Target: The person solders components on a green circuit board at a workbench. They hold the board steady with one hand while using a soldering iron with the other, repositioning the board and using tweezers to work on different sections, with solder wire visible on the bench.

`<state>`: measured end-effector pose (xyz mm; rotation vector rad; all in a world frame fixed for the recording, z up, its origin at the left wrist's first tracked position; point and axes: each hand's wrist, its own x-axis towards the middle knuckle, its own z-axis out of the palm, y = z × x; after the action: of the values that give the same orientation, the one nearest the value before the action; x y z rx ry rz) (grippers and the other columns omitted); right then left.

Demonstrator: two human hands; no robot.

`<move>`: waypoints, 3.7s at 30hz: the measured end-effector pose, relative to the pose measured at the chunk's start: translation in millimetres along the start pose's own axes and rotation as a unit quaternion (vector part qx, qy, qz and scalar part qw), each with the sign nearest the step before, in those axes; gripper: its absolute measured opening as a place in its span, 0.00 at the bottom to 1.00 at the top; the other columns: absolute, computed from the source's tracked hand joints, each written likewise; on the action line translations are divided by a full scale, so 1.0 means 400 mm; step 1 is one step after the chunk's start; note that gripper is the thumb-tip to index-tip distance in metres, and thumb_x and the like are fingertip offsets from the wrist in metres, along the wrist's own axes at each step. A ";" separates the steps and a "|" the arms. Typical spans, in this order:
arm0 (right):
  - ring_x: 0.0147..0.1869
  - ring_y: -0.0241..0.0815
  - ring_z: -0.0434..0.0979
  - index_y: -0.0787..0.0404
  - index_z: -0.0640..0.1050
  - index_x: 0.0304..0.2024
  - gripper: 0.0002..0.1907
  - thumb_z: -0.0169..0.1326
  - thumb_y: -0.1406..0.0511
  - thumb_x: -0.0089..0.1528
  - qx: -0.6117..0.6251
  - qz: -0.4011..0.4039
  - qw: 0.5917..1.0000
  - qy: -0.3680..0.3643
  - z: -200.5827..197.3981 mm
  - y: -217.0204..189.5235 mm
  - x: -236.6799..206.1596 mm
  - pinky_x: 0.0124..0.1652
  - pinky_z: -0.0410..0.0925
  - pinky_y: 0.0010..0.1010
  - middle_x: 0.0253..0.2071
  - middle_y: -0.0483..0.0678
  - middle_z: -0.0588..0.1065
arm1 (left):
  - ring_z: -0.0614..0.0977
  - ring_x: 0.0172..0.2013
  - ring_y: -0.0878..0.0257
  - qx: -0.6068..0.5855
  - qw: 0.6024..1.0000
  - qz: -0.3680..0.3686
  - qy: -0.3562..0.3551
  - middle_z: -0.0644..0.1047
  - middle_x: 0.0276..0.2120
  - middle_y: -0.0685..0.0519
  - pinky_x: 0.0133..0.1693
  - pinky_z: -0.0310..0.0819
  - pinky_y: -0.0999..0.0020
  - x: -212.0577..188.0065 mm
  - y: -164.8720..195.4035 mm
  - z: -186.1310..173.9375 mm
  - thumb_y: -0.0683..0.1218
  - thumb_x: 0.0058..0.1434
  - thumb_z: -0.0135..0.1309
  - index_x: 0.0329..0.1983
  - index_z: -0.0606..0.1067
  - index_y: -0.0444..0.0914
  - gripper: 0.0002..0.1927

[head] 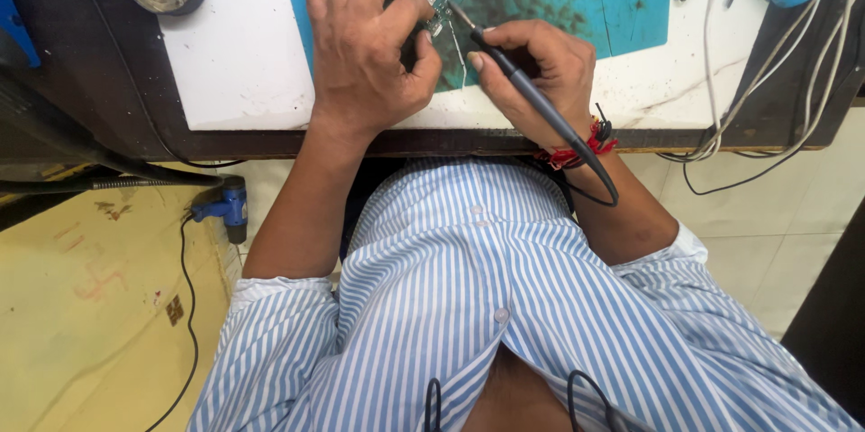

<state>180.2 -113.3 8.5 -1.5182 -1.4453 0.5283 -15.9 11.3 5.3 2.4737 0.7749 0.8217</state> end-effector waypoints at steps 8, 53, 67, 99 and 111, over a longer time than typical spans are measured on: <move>0.37 0.33 0.80 0.66 0.78 0.48 0.10 0.66 0.71 0.67 0.017 0.015 1.000 0.014 -0.001 -0.006 -0.005 0.35 0.71 0.22 0.38 0.49 0.81 | 0.73 0.59 0.51 0.010 1.000 0.000 -0.002 0.72 0.54 0.48 0.71 0.46 0.42 0.003 0.004 -0.003 0.44 0.58 0.60 0.44 0.79 0.39 0.11; 0.30 0.26 0.74 0.69 0.77 0.43 0.06 0.62 0.76 0.67 0.087 0.062 0.994 0.021 -0.014 -0.012 -0.017 0.27 0.64 0.18 0.31 0.47 0.78 | 0.71 0.62 0.52 0.005 0.998 0.063 -0.030 0.70 0.61 0.46 0.74 0.40 0.40 0.001 -0.003 -0.001 0.41 0.56 0.56 0.44 0.78 0.37 0.12; 0.34 0.30 0.77 0.69 0.77 0.44 0.06 0.63 0.76 0.67 0.069 0.026 0.997 0.015 -0.012 -0.009 -0.011 0.29 0.67 0.18 0.35 0.49 0.79 | 0.68 0.65 0.49 -0.011 0.998 0.046 -0.046 0.68 0.64 0.45 0.72 0.38 0.37 0.003 0.002 -0.007 0.43 0.56 0.56 0.46 0.78 0.36 0.14; 0.29 0.30 0.74 0.69 0.78 0.39 0.07 0.65 0.76 0.64 0.009 -0.016 1.000 0.013 -0.008 -0.014 -0.002 0.27 0.64 0.20 0.30 0.48 0.77 | 0.67 0.67 0.50 -0.010 0.998 0.041 -0.044 0.69 0.66 0.46 0.72 0.34 0.38 0.000 0.001 0.004 0.41 0.58 0.55 0.46 0.80 0.39 0.13; 0.28 0.31 0.74 0.69 0.78 0.39 0.07 0.65 0.75 0.63 -0.002 -0.023 1.000 0.015 -0.006 -0.011 -0.001 0.27 0.64 0.22 0.30 0.49 0.77 | 0.67 0.68 0.51 0.005 0.998 0.050 -0.044 0.69 0.66 0.46 0.72 0.33 0.37 0.004 0.005 0.001 0.41 0.58 0.54 0.46 0.79 0.38 0.12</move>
<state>179.9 -115.2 13.1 -1.4865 -1.4544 0.4738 -13.9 10.6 6.8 2.5571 0.6301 0.7393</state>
